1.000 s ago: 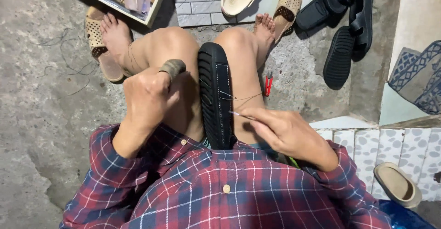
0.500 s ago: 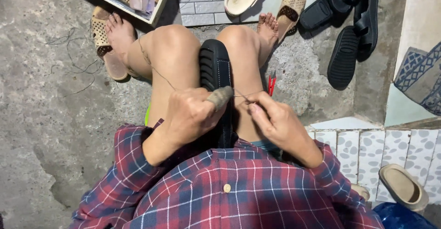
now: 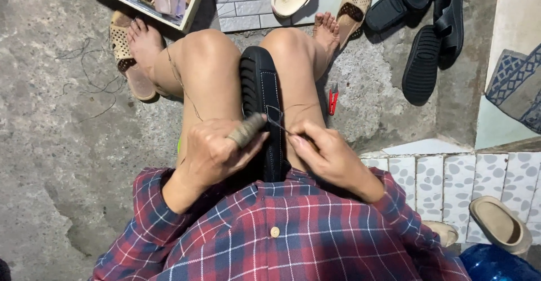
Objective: Hand-sewing the sole of a black sandal using an awl and thread while sitting on the floor.
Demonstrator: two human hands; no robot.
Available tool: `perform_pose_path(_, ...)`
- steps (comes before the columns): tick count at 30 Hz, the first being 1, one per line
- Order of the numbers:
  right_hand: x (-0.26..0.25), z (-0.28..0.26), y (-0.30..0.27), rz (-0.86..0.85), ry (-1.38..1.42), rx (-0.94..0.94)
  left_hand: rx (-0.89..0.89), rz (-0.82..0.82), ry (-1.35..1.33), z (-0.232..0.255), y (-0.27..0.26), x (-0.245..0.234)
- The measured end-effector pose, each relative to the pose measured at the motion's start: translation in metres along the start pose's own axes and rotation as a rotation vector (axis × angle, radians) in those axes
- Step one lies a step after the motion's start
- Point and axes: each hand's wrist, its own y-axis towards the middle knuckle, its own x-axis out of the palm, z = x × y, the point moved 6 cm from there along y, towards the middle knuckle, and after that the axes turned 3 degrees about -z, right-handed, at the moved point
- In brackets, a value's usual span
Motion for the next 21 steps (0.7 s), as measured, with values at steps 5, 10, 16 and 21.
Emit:
perform_pose_path(5, -0.048, -0.017, -0.028, 0.044, 0.9, -0.353, -0.492, -0.287, 0.09, -0.015, -0.029, 0.042)
perform_pose_path(10, -0.069, -0.019, -0.024, 0.23, 1.098, -0.459, -0.546, -0.379, 0.158, -0.013, -0.034, 0.056)
perform_pose_path(16, -0.01, 0.012, 0.003, 0.285, 1.038, -0.177, -0.803, -0.594, -0.097, -0.019, -0.008, 0.015)
perform_pose_path(21, 0.042, -0.002, 0.01, 0.19, 0.997, -0.167, -0.711, -0.482, -0.092, -0.058, -0.061, 0.059)
